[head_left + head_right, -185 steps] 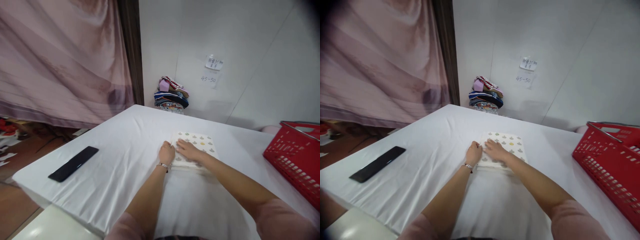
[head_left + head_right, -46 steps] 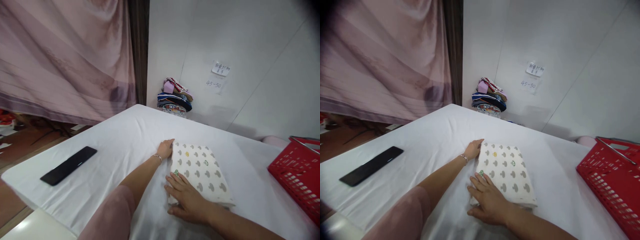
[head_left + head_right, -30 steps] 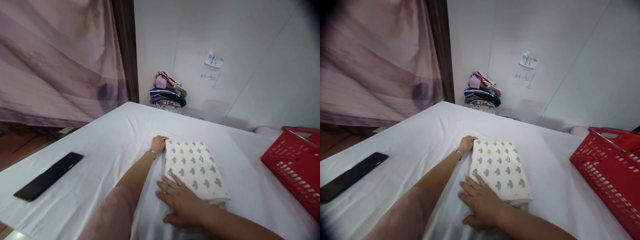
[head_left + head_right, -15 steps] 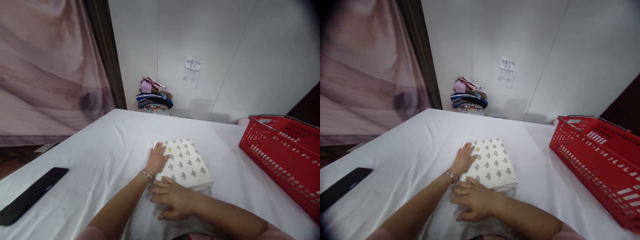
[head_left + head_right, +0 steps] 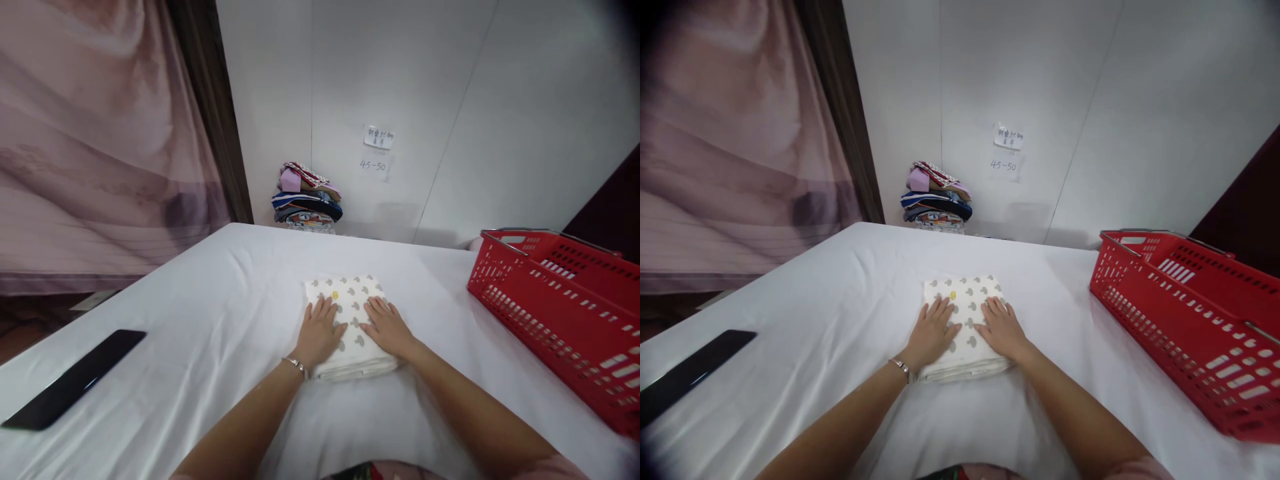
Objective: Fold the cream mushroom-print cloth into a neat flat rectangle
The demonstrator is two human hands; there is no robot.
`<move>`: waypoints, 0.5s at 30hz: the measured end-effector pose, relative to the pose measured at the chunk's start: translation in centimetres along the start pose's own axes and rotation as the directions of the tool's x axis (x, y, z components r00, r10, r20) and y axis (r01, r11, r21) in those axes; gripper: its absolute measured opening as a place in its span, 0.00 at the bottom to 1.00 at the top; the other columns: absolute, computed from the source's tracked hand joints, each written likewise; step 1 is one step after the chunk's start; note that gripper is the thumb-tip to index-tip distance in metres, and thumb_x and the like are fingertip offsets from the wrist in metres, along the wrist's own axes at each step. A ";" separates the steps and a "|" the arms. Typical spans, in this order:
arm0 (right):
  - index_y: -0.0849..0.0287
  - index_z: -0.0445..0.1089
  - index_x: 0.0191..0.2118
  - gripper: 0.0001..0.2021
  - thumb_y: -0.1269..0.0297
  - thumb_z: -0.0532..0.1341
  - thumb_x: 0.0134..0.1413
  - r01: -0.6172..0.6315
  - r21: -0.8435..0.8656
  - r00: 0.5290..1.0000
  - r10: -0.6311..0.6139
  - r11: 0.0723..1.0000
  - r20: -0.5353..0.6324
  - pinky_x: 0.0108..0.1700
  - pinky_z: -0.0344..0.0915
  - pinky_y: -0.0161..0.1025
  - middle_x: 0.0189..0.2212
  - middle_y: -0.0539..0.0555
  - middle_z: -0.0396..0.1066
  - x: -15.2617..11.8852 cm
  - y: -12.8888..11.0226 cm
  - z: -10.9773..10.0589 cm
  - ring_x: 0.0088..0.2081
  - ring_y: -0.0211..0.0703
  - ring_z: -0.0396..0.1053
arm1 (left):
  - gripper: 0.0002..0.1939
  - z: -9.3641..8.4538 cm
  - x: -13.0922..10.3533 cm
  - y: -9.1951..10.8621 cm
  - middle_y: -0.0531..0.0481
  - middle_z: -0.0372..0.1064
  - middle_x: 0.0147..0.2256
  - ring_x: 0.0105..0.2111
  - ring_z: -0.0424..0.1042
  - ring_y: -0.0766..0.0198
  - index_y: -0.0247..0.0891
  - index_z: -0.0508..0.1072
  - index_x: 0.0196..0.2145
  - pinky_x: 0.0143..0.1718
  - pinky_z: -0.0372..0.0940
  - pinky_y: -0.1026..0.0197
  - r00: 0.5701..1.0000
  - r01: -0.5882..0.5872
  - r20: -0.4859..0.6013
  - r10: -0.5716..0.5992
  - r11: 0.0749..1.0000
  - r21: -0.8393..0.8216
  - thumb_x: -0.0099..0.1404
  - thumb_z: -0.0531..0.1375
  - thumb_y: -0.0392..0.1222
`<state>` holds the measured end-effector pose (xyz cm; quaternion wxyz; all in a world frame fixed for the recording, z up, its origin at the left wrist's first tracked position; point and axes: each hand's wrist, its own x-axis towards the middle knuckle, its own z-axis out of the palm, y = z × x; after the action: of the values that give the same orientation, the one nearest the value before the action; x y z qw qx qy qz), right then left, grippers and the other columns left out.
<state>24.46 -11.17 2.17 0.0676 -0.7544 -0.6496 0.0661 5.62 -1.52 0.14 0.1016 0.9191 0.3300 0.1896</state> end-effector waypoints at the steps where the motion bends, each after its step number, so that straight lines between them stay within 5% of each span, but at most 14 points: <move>1: 0.59 0.51 0.63 0.29 0.48 0.45 0.61 -0.002 -0.010 1.000 0.001 1.000 -0.002 0.63 0.35 0.53 0.66 0.57 0.41 0.0 0.0 0.3 0.66 0.48 0.34 | 0.25 0.1 -0.1 0.0 0.44 0.51 0.62 0.64 0.43 0.52 0.40 0.62 0.56 0.63 0.38 0.44 1.000 0.008 -0.003 -0.008 1.000 -0.011 0.65 0.50 0.52; 6: 0.56 0.55 0.61 0.27 0.50 0.49 0.59 0.007 0.100 0.999 -0.004 0.995 -0.036 0.63 0.36 0.52 0.65 0.56 0.43 0.1 0.4 0.3 0.66 0.48 0.35 | 0.23 -0.2 0.1 -0.3 0.44 0.52 0.61 0.63 0.44 0.53 0.41 0.63 0.55 0.62 0.38 0.44 1.000 0.030 0.001 -0.030 0.998 -0.063 0.65 0.51 0.51; 9: 0.57 0.57 0.60 0.27 0.54 0.52 0.57 -0.101 0.345 0.983 0.147 0.933 -0.111 0.63 0.43 0.47 0.65 0.55 0.43 -0.4 1.6 0.3 0.66 0.47 0.38 | 0.22 -0.5 -0.5 -0.5 0.43 0.48 0.63 0.63 0.44 0.54 0.38 0.62 0.55 0.62 0.42 0.47 0.988 0.139 -0.045 -0.145 0.984 -0.115 0.66 0.50 0.49; 12: 0.57 0.55 0.62 0.29 0.56 0.53 0.55 -0.218 0.627 0.929 0.355 0.748 -0.100 0.60 0.54 0.43 0.63 0.54 0.51 -1.4 3.1 0.6 0.62 0.48 0.51 | 0.26 -0.9 -1.5 -0.6 0.37 0.48 0.62 0.62 0.48 0.54 0.32 0.58 0.57 0.59 0.49 0.53 0.924 0.345 -0.094 -0.371 0.913 -0.217 0.65 0.51 0.47; 15: 0.58 0.51 0.64 0.32 0.57 0.54 0.54 -0.268 0.749 0.902 0.430 0.607 -0.026 0.55 0.60 0.43 0.58 0.57 0.59 -2.4 3.9 1.0 0.57 0.49 0.61 | 0.29 -1.7 -2.4 -0.3 0.35 0.58 0.57 0.56 0.61 0.55 0.31 0.55 0.58 0.54 0.57 0.56 0.845 0.503 -0.006 -0.535 0.798 -0.333 0.63 0.52 0.47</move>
<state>27.73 -14.15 0.51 0.4137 -0.7789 -0.3975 0.2535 3.05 -2.72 0.96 0.2801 0.7539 0.5390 0.2506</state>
